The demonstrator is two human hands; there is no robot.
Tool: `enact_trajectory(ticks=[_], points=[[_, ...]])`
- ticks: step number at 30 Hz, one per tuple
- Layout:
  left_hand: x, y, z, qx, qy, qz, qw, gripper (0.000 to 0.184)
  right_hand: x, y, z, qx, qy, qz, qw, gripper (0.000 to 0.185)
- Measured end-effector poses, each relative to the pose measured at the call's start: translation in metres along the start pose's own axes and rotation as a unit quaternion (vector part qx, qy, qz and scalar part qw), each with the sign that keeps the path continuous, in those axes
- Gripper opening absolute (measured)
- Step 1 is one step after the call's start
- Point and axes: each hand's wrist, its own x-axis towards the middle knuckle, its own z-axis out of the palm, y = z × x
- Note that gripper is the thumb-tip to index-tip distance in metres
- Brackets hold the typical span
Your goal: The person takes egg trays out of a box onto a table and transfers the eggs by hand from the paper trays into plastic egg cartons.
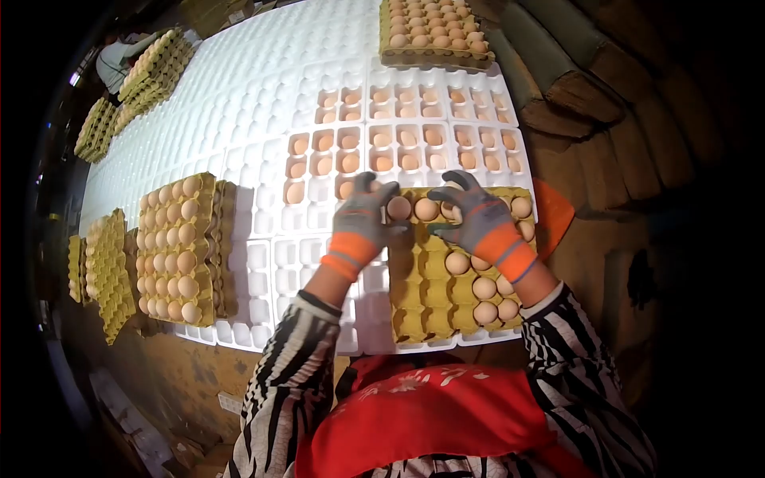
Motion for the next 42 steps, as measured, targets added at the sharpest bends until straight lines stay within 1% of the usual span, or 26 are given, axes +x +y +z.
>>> enact_trajectory(ticks=[1,3,6,8,9,11,13,14,15,17,20,21,23,24,25,27,29,31,32,34,35,36,39,40,41,42], points=[[0.003,0.011,0.003,0.168,0.007,0.045,0.985,0.053,0.008,-0.011,0.011,-0.169,0.014,-0.01,0.985,0.051],[0.019,0.008,0.015,0.26,-0.051,0.03,0.964,0.053,0.032,-0.015,0.029,-0.288,-0.061,0.014,0.955,0.048],[0.0,-0.018,0.006,0.095,0.082,0.077,0.989,0.052,0.031,-0.021,0.002,-0.047,-0.05,0.105,0.992,0.044],[-0.021,-0.042,-0.014,0.038,0.203,0.104,0.973,0.048,0.031,-0.015,-0.009,0.112,0.064,0.057,0.99,0.04],[-0.033,-0.051,-0.027,-0.001,0.201,0.058,0.978,0.048,0.04,0.0,0.006,0.159,0.106,0.021,0.981,0.041],[-0.051,-0.073,-0.049,-0.074,0.216,-0.019,0.974,0.048,0.066,-0.03,0.003,0.096,0.062,0.06,0.992,0.045],[-0.051,-0.097,-0.062,-0.049,0.202,-0.048,0.977,0.046,0.1,-0.042,0.027,-0.027,0.022,0.052,0.998,0.045],[-0.048,-0.099,-0.067,-0.026,0.169,-0.108,0.979,0.045,0.117,-0.042,0.041,-0.117,-0.019,0.027,0.993,0.045],[-0.042,-0.113,-0.058,0.031,0.199,-0.048,0.978,0.046,0.133,-0.054,0.047,-0.205,-0.116,0.057,0.97,0.044],[-0.026,-0.128,-0.047,0.126,0.156,-0.015,0.98,0.047,0.149,-0.056,0.066,-0.228,-0.139,0.065,0.962,0.043],[-0.019,-0.134,-0.051,0.07,0.176,-0.029,0.982,0.042,0.137,-0.066,0.07,-0.051,0.011,0.014,0.999,0.036],[-0.018,-0.137,-0.051,0.04,0.199,-0.022,0.979,0.041,0.128,-0.073,0.072,0.132,-0.031,0.091,0.987,0.032],[-0.002,-0.141,-0.051,0.032,0.236,0.069,0.969,0.039,0.116,-0.094,0.069,0.47,-0.102,0.227,0.847,0.026],[0.012,-0.142,-0.052,0.031,0.258,0.117,0.958,0.038,0.112,-0.104,0.087,0.534,-0.047,0.26,0.803,0.022],[0.021,-0.14,-0.05,0.09,0.135,0.058,0.985,0.04,0.109,-0.109,0.104,0.577,-0.025,0.257,0.775,0.022],[0.036,-0.142,-0.051,0.139,0.046,0.024,0.989,0.045,0.106,-0.111,0.13,0.518,-0.047,0.285,0.805,0.024],[0.029,-0.145,-0.063,-0.09,0.114,0.005,0.989,0.045,0.096,-0.11,0.127,0.556,0.011,0.254,0.791,0.029],[0.011,-0.163,-0.062,-0.357,0.189,-0.017,0.914,0.047,0.08,-0.107,0.126,0.601,0.086,0.237,0.758,0.031],[-0.001,-0.178,-0.064,-0.43,0.2,-0.048,0.879,0.047,0.073,-0.099,0.131,0.556,0.098,0.195,0.802,0.034],[-0.025,-0.186,-0.066,-0.512,0.233,-0.091,0.822,0.047,0.07,-0.102,0.131,0.287,0.12,0.062,0.948,0.034],[-0.033,-0.187,-0.066,-0.524,0.261,-0.1,0.805,0.047,0.071,-0.105,0.13,0.136,0.125,-0.01,0.983,0.034],[-0.039,-0.189,-0.062,-0.513,0.283,-0.11,0.803,0.042,0.071,-0.112,0.129,0.124,0.097,0.007,0.988,0.034],[-0.048,-0.194,-0.047,-0.314,0.292,-0.028,0.903,0.037,0.077,-0.11,0.138,0.184,0.128,-0.041,0.974,0.032],[-0.045,-0.187,-0.045,-0.25,0.29,0.024,0.923,0.038,0.073,-0.124,0.133,0.329,0.121,0.07,0.934,0.032],[-0.039,-0.196,-0.037,-0.255,0.217,0.045,0.941,0.037,0.068,-0.127,0.137,0.361,0.125,0.078,0.921,0.032],[-0.036,-0.196,-0.041,-0.114,0.213,0.09,0.966,0.037,0.064,-0.128,0.14,0.391,0.129,0.082,0.908,0.033]])
